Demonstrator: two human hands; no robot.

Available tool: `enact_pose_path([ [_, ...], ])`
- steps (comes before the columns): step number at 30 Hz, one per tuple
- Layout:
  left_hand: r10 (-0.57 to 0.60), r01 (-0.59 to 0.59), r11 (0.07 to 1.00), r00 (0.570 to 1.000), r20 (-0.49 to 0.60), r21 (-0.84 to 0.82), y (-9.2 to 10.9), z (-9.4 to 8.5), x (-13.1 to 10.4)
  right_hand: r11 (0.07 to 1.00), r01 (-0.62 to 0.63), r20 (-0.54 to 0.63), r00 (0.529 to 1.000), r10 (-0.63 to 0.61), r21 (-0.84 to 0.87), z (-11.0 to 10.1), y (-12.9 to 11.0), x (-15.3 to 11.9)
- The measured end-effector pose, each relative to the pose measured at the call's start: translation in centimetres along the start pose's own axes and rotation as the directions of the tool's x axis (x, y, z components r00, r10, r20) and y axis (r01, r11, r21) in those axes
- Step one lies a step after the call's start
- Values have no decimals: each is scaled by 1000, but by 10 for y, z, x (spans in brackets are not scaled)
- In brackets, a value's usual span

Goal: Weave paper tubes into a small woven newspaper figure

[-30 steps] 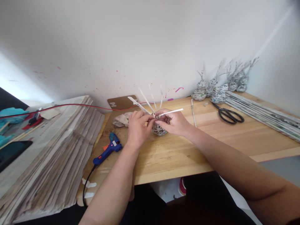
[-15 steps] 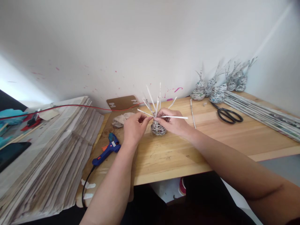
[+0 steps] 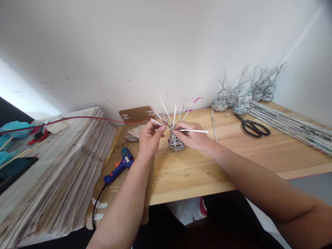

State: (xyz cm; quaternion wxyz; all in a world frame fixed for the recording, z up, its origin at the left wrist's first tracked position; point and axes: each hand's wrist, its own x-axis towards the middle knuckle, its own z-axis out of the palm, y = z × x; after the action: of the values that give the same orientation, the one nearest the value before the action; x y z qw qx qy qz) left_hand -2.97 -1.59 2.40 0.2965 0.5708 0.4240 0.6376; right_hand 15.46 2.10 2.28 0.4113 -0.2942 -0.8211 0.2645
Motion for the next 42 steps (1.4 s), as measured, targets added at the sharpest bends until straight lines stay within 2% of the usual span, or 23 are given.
enact_pose_path([
  [3,96,-101,994,990,100,47,5,-1,-2,1000,-2,13,1000,3,-19,0,2,0],
  [5,107,-111,994,982,158,15,5,-1,-2,1000,-7,20,1000,7,-25,0,2,0],
  [7,104,-104,995,981,165,-12,3,-1,-1,1000,2,25,1000,-1,-22,0,2,0],
  [9,92,-93,996,989,114,1,0,0,-1,1000,17,22,1000,-17,-24,0,2,0],
  [14,63,-61,998,993,-97,28,-11,6,-1,999,21,19,1000,-20,-37,1,1,0],
  [17,96,-83,993,979,-180,78,-14,9,-2,1000,13,25,1000,-13,-16,1,0,-1],
  [19,146,-123,984,971,-191,128,-13,9,-3,1000,16,23,1000,-16,-1,2,1,-1],
  [23,243,-227,963,964,-107,144,-4,7,-4,999,40,-5,999,-40,8,2,3,-1],
  [28,227,-235,933,972,61,272,0,-4,-3,998,59,-14,998,-59,0,0,4,0],
  [31,265,-321,852,946,189,413,0,-9,-2,999,37,-16,999,-37,11,-1,4,0],
  [34,305,-403,800,911,277,444,0,-11,0,999,-7,-20,1000,7,42,-1,3,1],
  [37,315,-419,811,901,299,409,-1,-10,2,993,-57,8,998,56,102,-1,2,2],
  [42,312,-403,823,909,276,401,-5,-10,5,977,-103,45,994,96,187,-2,4,2],
])
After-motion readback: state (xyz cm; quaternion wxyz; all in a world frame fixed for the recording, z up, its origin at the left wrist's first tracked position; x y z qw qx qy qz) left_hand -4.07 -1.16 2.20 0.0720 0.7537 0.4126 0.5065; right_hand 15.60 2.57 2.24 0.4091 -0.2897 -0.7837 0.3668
